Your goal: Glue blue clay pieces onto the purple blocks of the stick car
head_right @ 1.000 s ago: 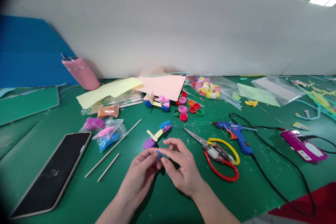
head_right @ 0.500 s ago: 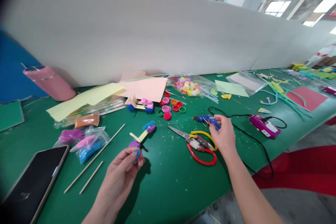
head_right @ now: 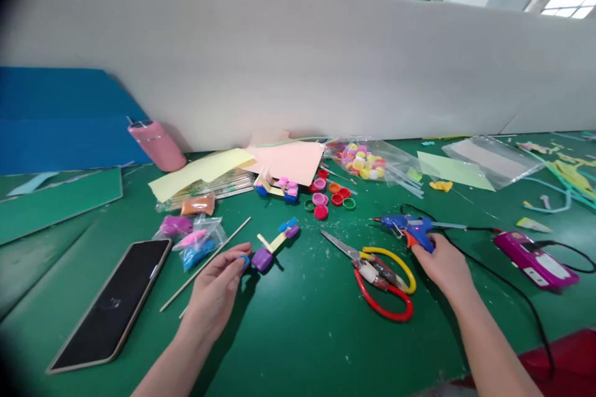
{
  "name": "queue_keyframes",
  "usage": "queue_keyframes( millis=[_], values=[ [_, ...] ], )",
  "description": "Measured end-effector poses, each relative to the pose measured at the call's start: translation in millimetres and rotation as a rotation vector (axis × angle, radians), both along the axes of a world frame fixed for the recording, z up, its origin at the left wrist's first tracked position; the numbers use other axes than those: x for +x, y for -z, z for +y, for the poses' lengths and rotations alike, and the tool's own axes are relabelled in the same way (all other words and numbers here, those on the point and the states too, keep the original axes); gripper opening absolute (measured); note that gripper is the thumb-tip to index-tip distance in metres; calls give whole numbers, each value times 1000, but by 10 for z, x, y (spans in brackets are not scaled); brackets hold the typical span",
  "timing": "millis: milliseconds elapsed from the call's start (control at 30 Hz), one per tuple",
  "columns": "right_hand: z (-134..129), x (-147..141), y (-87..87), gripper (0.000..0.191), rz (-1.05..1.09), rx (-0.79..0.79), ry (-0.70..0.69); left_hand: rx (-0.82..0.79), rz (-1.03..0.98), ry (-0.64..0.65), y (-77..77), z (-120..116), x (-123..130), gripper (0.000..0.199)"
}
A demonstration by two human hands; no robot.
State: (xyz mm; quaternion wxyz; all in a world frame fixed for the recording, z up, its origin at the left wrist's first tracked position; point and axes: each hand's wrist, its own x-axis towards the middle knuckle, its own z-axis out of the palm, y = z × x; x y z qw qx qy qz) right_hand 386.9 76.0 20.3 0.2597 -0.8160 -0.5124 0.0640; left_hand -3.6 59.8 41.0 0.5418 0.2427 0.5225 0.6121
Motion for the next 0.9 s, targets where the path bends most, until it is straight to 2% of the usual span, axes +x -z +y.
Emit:
queue_keyframes(
  millis=[100, 167, 200, 267, 333, 400, 500, 733, 900],
  values=[
    [-129, -53, -159, 19, 196, -15, -46, -20, -6, 18, -11, -38, 65, 12],
    [-223, -169, -253, 20, 346, -10, -123, -35, -10, 22, -27, -80, 94, 12],
    [-269, -252, -294, 21, 443, -8, -176, -41, -13, 22, -31, -103, 105, 12],
    [-358, -448, -366, 22, 825, 48, -210, -49, -20, 29, -28, -149, 127, 12],
    [-441, -655, -416, 20, 951, 30, -248, -55, -24, 40, -15, -193, 150, 11],
    [-519, -830, -434, 15, 941, 26, -344, -65, -27, 57, -2, -234, 175, 11],
    [-631, -996, -399, 19, 891, -5, -454, -70, -13, 75, -6, -284, 203, 10],
    [-839, -1202, -247, 24, 895, -170, -409, -117, 107, 58, -74, -306, 171, 10],
    [-896, -1350, -210, 20, 974, -199, -429, -149, 138, 104, -86, -225, 160, 11]
  ],
)
